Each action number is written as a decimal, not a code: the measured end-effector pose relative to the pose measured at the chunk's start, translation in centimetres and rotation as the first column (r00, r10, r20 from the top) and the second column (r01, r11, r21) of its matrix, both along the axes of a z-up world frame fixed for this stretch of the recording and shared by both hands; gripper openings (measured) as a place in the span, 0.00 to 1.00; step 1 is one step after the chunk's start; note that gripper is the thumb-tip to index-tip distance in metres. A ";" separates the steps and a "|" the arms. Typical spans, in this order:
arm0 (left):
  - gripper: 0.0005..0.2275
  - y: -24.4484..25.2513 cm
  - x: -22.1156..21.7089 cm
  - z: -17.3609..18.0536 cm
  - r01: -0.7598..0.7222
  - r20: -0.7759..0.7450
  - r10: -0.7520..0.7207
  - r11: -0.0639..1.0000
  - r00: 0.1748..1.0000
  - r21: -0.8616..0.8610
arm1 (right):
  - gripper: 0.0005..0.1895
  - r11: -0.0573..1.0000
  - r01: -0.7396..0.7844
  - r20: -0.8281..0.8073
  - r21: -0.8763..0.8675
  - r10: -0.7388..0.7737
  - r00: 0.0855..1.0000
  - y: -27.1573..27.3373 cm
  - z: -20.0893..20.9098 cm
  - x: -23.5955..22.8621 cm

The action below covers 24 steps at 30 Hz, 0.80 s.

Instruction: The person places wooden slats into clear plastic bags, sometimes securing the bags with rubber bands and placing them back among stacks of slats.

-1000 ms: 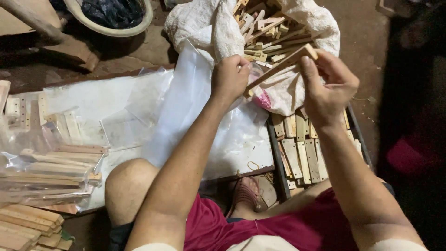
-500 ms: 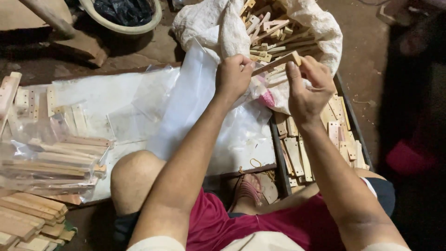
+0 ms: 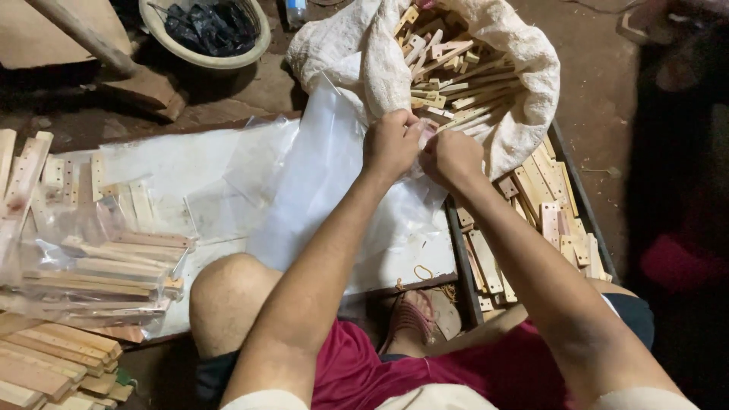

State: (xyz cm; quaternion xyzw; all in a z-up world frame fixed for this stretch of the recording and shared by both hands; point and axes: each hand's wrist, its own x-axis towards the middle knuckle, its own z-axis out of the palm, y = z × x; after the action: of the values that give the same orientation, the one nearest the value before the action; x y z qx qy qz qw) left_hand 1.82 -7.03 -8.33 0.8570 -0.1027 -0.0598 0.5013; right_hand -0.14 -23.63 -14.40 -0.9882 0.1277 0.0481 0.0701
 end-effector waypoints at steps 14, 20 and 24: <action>0.06 2.3 -0.2 5.8 -0.057 0.039 0.066 0.976 0.997 -0.209 | 0.42 0.654 -0.201 0.489 0.729 -0.293 0.822 2.7 11.9 -5.9; 0.06 1.5 -2.2 8.1 -0.023 -0.008 0.022 0.863 1.000 -0.505 | 0.32 0.611 -0.257 0.450 0.749 -0.184 0.874 4.5 9.3 -6.0; 0.13 2.9 -4.7 10.5 0.062 0.037 -0.050 0.797 0.998 -0.600 | 0.07 0.579 -0.337 0.543 0.742 -0.225 0.809 2.9 7.9 -4.3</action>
State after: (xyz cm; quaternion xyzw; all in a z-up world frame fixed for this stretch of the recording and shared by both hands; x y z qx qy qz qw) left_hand -2.92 -4.15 2.20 0.6511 -0.1466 -0.0305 0.7440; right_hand -4.45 -20.78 -6.52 -0.8110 0.0297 -0.2029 0.5480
